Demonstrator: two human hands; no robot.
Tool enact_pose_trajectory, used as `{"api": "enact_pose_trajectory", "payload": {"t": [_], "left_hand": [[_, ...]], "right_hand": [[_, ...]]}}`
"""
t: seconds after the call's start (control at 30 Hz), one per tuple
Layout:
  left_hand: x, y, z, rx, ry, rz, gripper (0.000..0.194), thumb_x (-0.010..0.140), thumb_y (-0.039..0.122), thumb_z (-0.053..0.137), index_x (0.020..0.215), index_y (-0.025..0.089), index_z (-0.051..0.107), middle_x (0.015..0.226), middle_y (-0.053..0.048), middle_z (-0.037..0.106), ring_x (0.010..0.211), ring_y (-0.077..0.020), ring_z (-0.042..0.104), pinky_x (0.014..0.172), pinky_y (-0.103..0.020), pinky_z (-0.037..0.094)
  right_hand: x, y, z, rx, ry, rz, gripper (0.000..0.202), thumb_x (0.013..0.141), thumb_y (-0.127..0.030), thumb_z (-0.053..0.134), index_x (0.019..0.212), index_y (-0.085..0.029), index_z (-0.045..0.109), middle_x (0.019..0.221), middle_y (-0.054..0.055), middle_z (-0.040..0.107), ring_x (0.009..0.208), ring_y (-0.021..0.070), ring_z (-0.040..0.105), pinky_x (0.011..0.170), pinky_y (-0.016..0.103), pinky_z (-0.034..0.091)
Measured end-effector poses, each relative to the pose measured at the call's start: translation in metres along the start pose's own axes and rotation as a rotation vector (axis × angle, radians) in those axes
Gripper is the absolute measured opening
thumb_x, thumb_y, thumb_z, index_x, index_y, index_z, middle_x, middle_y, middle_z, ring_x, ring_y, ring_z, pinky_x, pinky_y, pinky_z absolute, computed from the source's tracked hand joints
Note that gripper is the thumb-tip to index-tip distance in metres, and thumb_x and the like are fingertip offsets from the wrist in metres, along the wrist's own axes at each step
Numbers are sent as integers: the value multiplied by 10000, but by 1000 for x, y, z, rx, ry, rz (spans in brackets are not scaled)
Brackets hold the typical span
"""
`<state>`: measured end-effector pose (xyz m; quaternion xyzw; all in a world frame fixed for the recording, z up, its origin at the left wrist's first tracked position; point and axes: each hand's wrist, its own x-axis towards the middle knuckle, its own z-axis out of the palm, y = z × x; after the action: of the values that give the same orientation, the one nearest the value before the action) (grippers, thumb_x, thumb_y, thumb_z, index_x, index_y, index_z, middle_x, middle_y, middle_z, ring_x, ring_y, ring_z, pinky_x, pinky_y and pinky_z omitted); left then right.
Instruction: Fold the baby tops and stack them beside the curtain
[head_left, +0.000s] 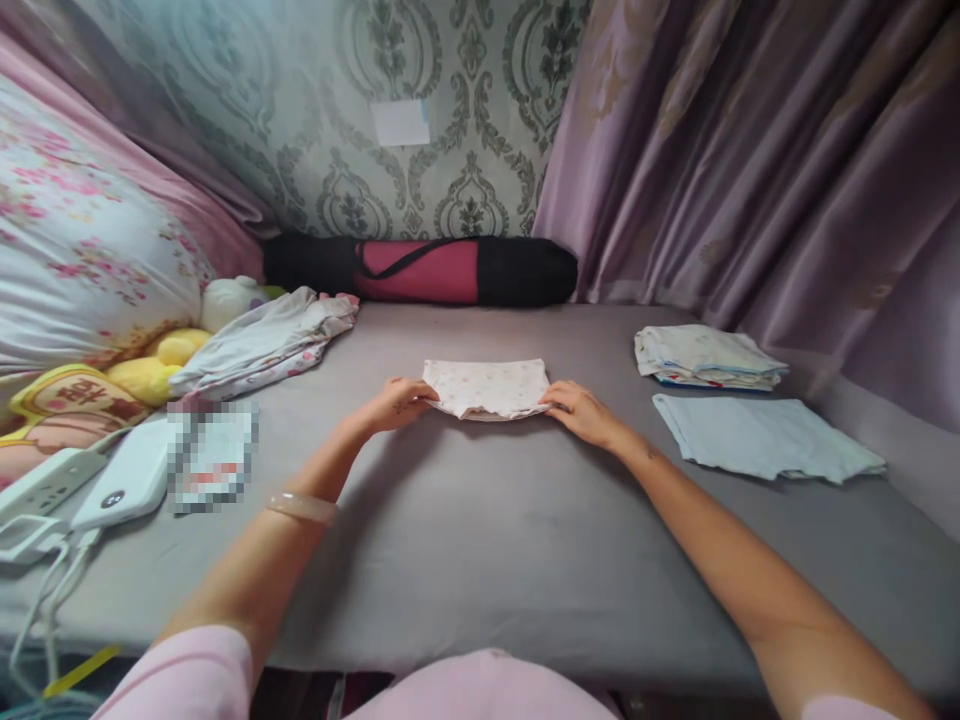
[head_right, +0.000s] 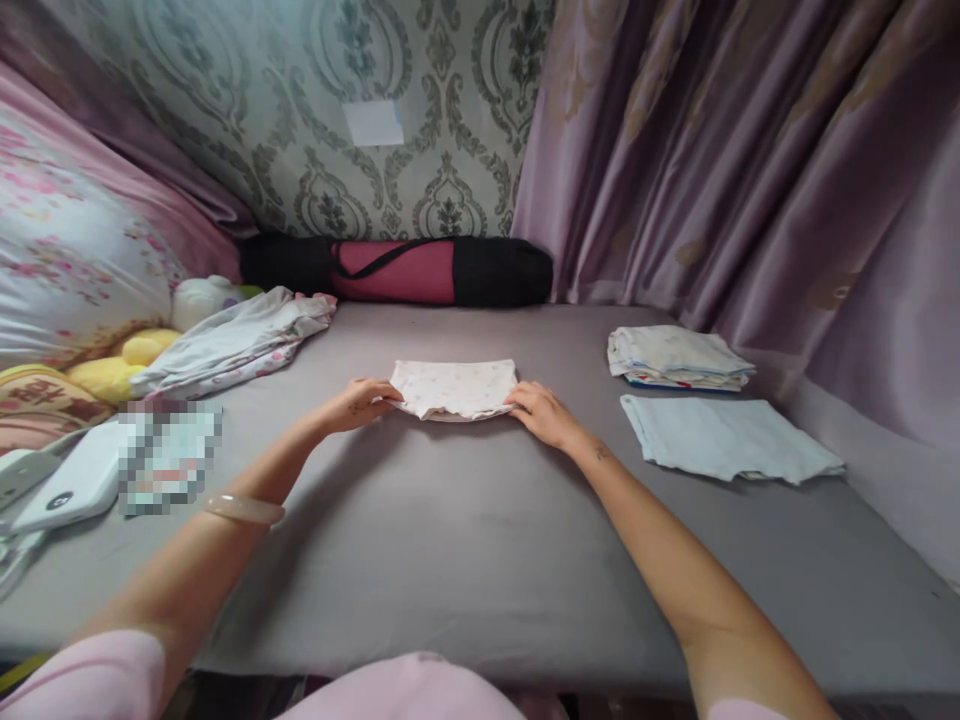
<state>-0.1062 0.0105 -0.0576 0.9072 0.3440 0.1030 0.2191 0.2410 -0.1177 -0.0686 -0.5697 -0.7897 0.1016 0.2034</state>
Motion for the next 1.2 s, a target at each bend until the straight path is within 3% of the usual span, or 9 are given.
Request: {"api": "enact_pose_trajectory", "payload": {"t": [0.13, 0.3, 0.47, 0.63, 0.7, 0.8, 0.93, 1.07, 1.2], "left_hand": [[-8, 4, 3, 75, 15, 61, 270, 864, 247, 457, 966, 225, 706, 980, -53, 715, 966, -220, 618, 1031, -428, 342], [-16, 7, 1, 85, -1, 103, 291, 886, 232, 419, 992, 221, 691, 979, -56, 704, 950, -216, 618, 1031, -461, 336], [-26, 8, 10, 38, 6, 113, 348, 830, 176, 418, 1039, 219, 693, 1045, -68, 690, 1023, -234, 603, 1047, -457, 337], [-31, 8, 25, -44, 135, 115, 313, 879, 296, 447, 1065, 227, 690, 1152, -67, 659, 1093, -240, 573, 1038, -419, 371], [-30, 8, 32, -52, 229, 89, 328, 936, 366, 417, 1053, 223, 688, 1167, -74, 654, 1097, -233, 568, 1024, -412, 384], [-28, 9, 44, -8, 321, 51, 370, 980, 406, 370, 1095, 220, 668, 1200, -83, 643, 1141, -235, 546, 1033, -428, 369], [-30, 9, 55, 54, 336, 15, 373, 994, 396, 351, 1180, 233, 631, 1284, -80, 609, 1252, -245, 480, 1067, -448, 326], [-32, 9, 59, 85, 315, 10, 380, 986, 402, 374, 1250, 239, 594, 1320, -85, 595, 1293, -253, 453, 1085, -457, 303], [-32, 7, 59, 66, 327, 0, 379, 988, 406, 365, 1252, 254, 590, 1329, -75, 594, 1304, -247, 447, 1089, -447, 308]], "right_hand": [[-13, 0, 8, -94, 16, -44, 219, 956, -208, 494, 1070, -209, 681, 1117, 90, 667, 1036, 231, 563, 917, 374, 420], [-25, -10, 2, -131, -7, -71, 238, 982, -236, 446, 1085, -215, 660, 1121, 87, 665, 1038, 230, 565, 902, 373, 415], [-31, -21, -5, -123, -79, -25, 284, 919, -150, 447, 1081, -219, 671, 1132, 75, 674, 1067, 220, 577, 918, 370, 413], [-11, -38, -9, -120, -81, 89, 342, 824, -133, 446, 1018, -213, 716, 1122, 52, 704, 1052, 211, 608, 964, 367, 423], [2, -45, -4, -131, -24, 114, 412, 871, -173, 388, 1159, -185, 682, 1256, 78, 656, 1178, 217, 564, 1051, 379, 378], [23, -50, 12, -161, -53, 143, 531, 959, -290, 279, 1416, -125, 491, 1500, 114, 444, 1408, 223, 352, 1178, 413, 212], [43, -39, 32, -224, -136, 218, 656, 984, -421, 184, 1512, -53, 313, 1595, 142, 236, 1489, 237, 144, 1210, 440, 80], [52, -17, 43, -254, -188, 342, 697, 980, -441, 142, 1519, -20, 276, 1595, 155, 228, 1484, 252, 161, 1210, 436, 94], [53, -7, 45, -266, -210, 344, 700, 977, -454, 146, 1527, -36, 265, 1599, 146, 223, 1485, 248, 158, 1209, 439, 97]]}}
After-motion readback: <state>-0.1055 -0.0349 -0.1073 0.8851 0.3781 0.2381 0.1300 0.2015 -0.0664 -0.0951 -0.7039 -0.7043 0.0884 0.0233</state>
